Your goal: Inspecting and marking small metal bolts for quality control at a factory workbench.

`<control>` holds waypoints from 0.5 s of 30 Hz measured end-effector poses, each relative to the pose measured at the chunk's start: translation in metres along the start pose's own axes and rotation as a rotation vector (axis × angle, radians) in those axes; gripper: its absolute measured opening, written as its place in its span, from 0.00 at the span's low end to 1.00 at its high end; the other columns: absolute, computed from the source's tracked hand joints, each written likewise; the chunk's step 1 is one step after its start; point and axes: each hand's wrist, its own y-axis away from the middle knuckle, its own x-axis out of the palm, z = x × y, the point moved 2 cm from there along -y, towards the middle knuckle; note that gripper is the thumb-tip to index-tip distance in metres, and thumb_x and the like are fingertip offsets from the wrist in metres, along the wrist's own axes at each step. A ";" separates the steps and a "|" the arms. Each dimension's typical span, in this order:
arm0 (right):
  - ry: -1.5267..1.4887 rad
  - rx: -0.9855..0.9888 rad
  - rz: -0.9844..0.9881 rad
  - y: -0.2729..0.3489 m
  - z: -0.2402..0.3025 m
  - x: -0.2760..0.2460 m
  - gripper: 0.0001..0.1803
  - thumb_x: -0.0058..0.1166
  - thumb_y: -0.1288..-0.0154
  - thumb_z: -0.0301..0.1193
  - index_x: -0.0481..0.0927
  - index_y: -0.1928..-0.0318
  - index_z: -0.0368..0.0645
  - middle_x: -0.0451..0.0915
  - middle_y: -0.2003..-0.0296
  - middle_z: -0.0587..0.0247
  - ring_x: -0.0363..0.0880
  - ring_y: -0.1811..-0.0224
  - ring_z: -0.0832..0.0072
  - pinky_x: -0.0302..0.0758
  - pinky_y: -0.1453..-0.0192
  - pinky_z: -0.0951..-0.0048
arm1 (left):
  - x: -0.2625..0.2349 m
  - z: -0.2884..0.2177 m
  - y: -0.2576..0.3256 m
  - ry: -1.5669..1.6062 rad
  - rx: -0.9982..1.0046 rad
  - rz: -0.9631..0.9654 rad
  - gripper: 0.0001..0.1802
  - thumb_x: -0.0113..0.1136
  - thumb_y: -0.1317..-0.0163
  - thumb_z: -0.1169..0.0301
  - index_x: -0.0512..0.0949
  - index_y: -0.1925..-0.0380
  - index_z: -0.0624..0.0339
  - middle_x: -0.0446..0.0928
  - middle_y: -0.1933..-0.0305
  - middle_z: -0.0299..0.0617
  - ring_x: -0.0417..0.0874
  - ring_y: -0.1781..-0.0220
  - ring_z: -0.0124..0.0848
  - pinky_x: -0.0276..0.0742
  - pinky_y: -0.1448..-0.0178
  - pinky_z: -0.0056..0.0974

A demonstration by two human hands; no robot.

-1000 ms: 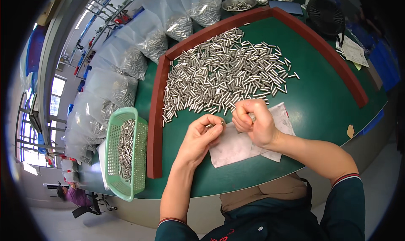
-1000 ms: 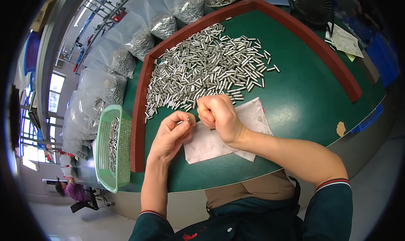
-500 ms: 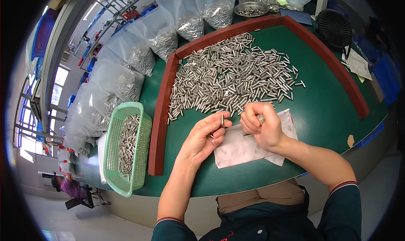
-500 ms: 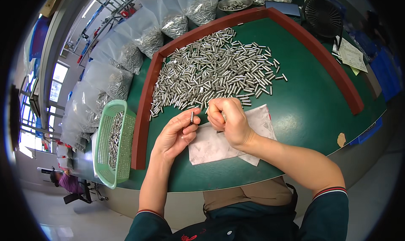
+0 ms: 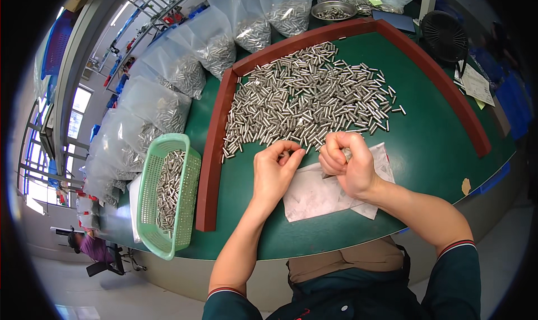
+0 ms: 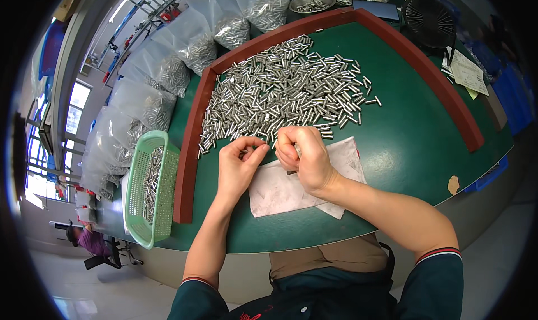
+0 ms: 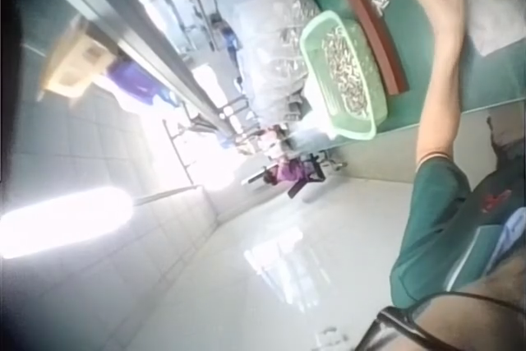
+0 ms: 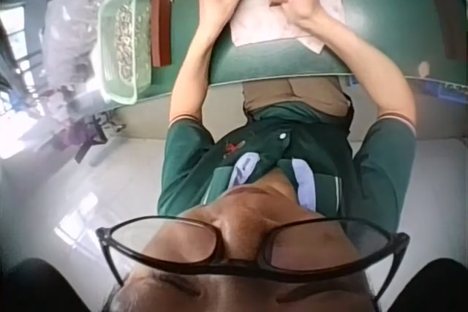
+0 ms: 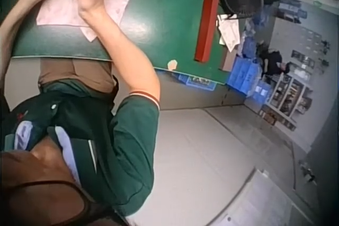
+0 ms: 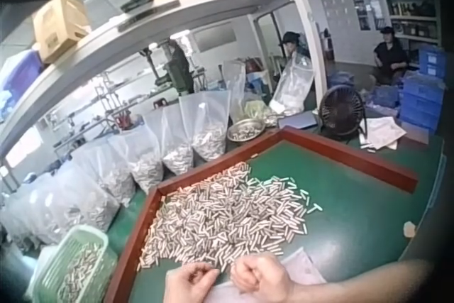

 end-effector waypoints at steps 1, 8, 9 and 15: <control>-0.007 0.002 0.000 0.000 0.001 0.000 0.19 0.30 0.42 0.38 0.54 0.88 0.48 0.51 0.93 0.73 0.43 0.89 0.83 0.44 0.83 0.78 | 0.004 -0.005 0.000 -0.108 0.086 -0.016 0.06 0.62 0.54 0.75 0.77 0.75 0.65 0.61 0.89 0.34 0.60 0.86 0.22 0.57 0.81 0.30; -0.002 -0.010 -0.012 0.000 0.001 0.000 0.20 0.30 0.41 0.38 0.54 0.88 0.48 0.51 0.93 0.74 0.44 0.89 0.83 0.44 0.83 0.78 | 0.017 -0.011 -0.007 -0.335 0.279 0.077 0.08 0.60 0.54 0.76 0.73 0.74 0.65 0.72 0.81 0.46 0.74 0.79 0.39 0.67 0.75 0.39; 0.003 -0.009 -0.015 0.000 0.002 0.001 0.20 0.30 0.41 0.38 0.54 0.88 0.48 0.51 0.93 0.74 0.44 0.89 0.83 0.44 0.83 0.78 | 0.016 -0.013 -0.006 -0.327 0.246 0.109 0.07 0.59 0.53 0.75 0.71 0.75 0.65 0.73 0.80 0.48 0.75 0.78 0.42 0.68 0.73 0.41; 0.003 0.013 -0.032 -0.001 0.003 0.006 0.19 0.30 0.42 0.37 0.53 0.89 0.48 0.50 0.93 0.73 0.43 0.90 0.83 0.43 0.84 0.79 | 0.011 -0.007 -0.008 -0.326 0.274 0.112 0.07 0.58 0.51 0.73 0.72 0.76 0.65 0.74 0.82 0.47 0.76 0.80 0.39 0.70 0.75 0.37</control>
